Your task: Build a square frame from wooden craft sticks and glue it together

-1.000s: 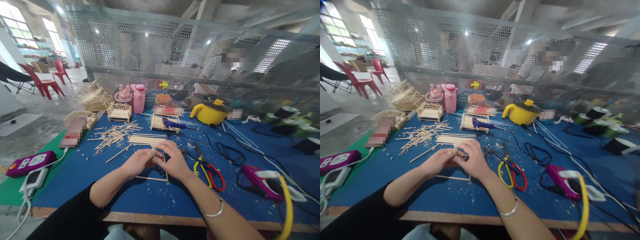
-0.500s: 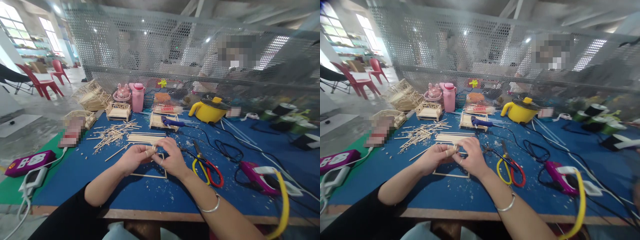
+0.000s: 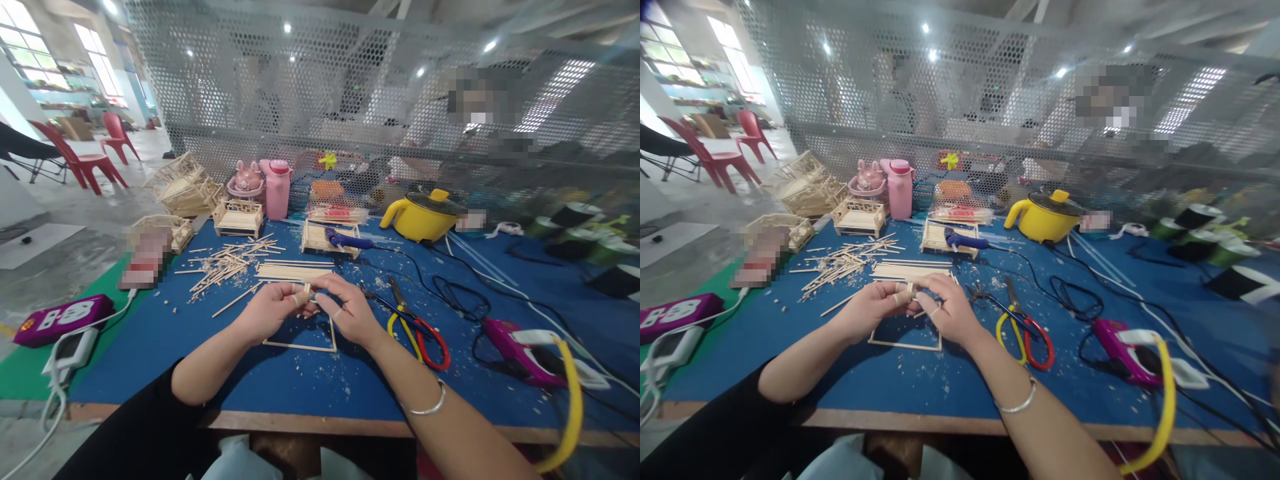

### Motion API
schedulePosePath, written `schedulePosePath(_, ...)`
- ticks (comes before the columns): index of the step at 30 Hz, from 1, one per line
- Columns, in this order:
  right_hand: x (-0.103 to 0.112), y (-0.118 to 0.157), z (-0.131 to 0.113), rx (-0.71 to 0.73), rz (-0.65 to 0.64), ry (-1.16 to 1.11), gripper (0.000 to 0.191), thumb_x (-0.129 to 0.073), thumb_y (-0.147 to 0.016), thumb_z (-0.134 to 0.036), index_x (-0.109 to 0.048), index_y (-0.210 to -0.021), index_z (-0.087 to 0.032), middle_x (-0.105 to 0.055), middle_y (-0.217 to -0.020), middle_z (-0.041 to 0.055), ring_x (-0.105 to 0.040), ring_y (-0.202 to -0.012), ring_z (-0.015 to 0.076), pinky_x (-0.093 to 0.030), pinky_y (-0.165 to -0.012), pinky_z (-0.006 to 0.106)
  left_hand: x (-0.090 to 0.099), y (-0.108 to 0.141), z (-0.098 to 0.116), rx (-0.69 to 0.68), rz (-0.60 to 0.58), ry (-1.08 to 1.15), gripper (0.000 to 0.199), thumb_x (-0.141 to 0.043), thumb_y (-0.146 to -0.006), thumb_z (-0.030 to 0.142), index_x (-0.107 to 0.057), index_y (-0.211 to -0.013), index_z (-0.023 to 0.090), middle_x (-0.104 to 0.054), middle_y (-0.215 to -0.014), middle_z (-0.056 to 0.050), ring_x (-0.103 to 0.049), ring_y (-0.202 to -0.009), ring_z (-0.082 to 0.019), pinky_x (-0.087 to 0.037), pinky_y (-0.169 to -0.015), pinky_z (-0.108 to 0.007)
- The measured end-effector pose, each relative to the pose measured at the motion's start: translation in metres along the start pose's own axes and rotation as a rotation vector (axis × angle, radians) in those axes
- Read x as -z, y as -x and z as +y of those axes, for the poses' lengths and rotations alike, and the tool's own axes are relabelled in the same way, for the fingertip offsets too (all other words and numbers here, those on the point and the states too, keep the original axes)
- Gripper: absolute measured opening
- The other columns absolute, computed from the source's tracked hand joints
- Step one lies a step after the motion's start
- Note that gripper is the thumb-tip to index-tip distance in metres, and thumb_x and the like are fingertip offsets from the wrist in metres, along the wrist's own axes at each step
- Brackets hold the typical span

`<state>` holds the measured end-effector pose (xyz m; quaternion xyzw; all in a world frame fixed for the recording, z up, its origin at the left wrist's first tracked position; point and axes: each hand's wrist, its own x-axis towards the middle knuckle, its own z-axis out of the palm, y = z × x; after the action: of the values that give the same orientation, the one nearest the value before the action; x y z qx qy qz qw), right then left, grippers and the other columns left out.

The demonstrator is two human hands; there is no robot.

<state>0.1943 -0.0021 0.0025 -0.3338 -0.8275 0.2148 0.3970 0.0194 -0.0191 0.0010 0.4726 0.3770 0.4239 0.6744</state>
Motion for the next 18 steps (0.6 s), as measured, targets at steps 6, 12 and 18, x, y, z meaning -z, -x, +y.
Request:
schedulePosePath(6,0.021,-0.007,0.008,-0.076,-0.191,0.273,0.012,-0.057,-0.078,-0.021,-0.068,-0.082,-0.020,-0.064,-0.075,0.0021,-0.056,-0.069,0.0148,-0.043,-0.067,0.028,0.005,-0.006,-0.002,0.108,0.177,0.067,0.032,-0.073,-0.063,0.040,-0.064,-0.079,0.014,-0.068,-0.079,-0.006,-0.061,-0.073,-0.014,-0.046,-0.069,-0.025)
schedulePosePath(12,0.013,-0.001,0.017,-0.059,-0.432,0.517,0.014,-0.064,-0.074,-0.019,-0.072,-0.083,-0.026,-0.066,-0.075,0.0018,-0.059,-0.069,0.0157,-0.039,-0.065,0.027,0.017,-0.006,-0.008,0.004,0.251,-0.426,0.022,-0.063,-0.069,0.037,-0.063,-0.066,0.016,-0.060,-0.061,0.000,-0.051,-0.055,-0.011,-0.041,-0.056,-0.023)
schedulePosePath(18,0.002,0.001,0.020,-0.043,-0.476,0.623,0.014,-0.061,-0.077,-0.016,-0.071,-0.080,-0.025,-0.065,-0.077,0.0034,-0.059,-0.073,0.0166,-0.036,-0.065,0.027,0.019,-0.004,-0.009,-0.044,0.224,-0.935,0.012,-0.061,-0.069,0.025,-0.069,-0.062,0.019,-0.058,-0.049,0.000,-0.050,-0.052,-0.015,-0.035,-0.057,-0.025)
